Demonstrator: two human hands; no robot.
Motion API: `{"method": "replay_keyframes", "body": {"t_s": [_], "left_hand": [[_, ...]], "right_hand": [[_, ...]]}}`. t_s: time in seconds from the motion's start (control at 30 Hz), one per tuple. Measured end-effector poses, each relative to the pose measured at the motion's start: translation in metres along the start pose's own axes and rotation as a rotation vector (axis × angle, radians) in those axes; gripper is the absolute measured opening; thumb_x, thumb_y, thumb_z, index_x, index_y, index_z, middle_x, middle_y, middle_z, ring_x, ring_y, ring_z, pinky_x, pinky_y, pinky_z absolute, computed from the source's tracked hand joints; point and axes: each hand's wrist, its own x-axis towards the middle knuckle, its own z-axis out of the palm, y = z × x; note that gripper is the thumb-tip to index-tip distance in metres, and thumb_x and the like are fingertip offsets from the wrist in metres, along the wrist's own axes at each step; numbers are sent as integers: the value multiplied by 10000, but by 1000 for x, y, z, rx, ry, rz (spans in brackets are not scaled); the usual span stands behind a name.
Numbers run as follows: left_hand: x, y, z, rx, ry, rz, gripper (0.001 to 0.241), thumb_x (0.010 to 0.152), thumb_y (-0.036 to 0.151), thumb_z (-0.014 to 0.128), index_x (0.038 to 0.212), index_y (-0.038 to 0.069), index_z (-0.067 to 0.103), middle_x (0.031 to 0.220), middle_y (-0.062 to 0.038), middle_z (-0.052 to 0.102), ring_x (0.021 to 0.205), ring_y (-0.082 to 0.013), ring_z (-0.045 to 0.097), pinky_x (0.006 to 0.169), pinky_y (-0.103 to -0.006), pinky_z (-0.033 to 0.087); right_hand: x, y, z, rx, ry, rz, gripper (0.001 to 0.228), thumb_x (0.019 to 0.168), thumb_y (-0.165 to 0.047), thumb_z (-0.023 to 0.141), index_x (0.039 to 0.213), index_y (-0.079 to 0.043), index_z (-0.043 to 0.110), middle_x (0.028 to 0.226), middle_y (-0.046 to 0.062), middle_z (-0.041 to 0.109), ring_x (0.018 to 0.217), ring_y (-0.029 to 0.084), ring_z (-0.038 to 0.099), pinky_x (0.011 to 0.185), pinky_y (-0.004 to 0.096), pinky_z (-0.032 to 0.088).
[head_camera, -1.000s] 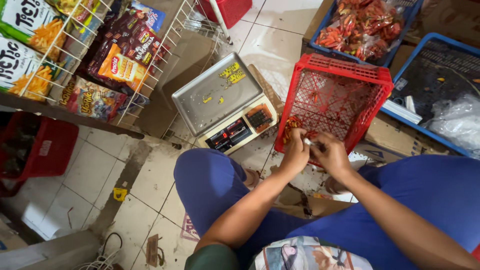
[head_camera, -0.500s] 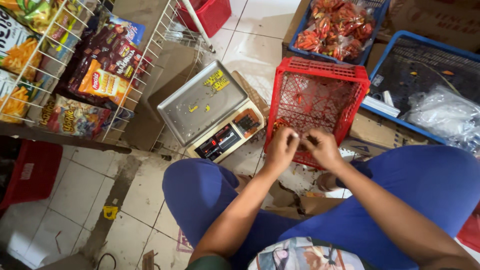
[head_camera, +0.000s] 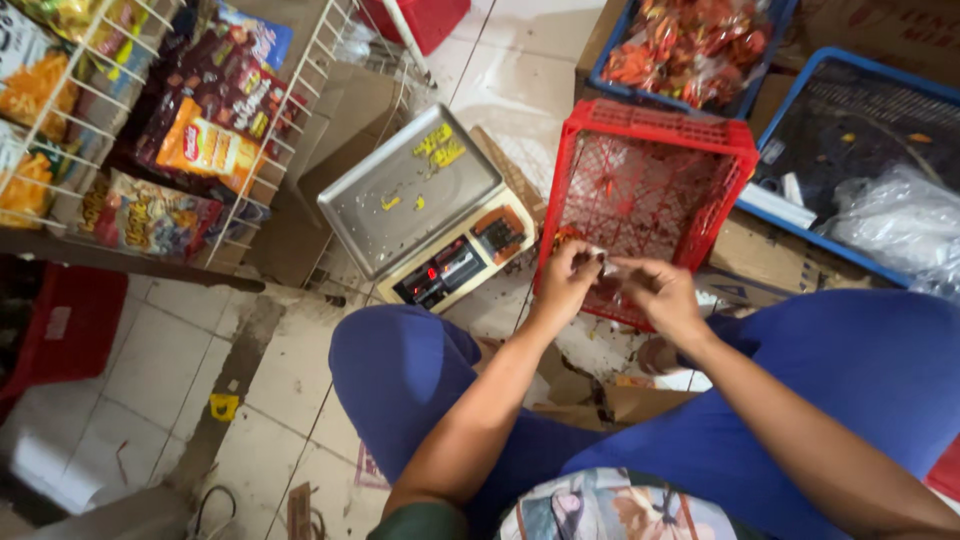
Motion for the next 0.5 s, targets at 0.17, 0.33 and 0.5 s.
{"method": "replay_keyframes", "body": {"t_s": [0.17, 0.33, 0.5], "left_hand": [[-5, 32, 1, 41, -25, 71, 154, 947, 51, 664, 1095, 16, 648, 981, -45, 682, 855, -98, 631, 738, -269, 526], [-9, 63, 2, 4, -100, -30, 253, 897, 53, 649, 1148, 39, 621, 1039, -38, 670, 842, -102, 620, 666, -274, 522], [-14, 90, -5, 215, -166, 184, 261, 889, 8, 643, 1145, 39, 605, 1079, -92, 646, 919, -224, 660, 705, -334, 537]], "right_hand": [[1, -16, 4, -198, 97, -278, 326, 903, 86, 631, 1169, -45, 766, 1120, 101, 758, 998, 194, 684, 892, 315, 545], [-1, -39, 5, -297, 158, -455, 237, 822, 89, 710, 1022, -32, 744, 1009, 131, 694, 984, 249, 674, 872, 327, 534], [0, -39, -1, -272, 151, -355, 237, 818, 53, 733, 1047, 9, 694, 991, 125, 683, 951, 224, 668, 861, 328, 527]]}}
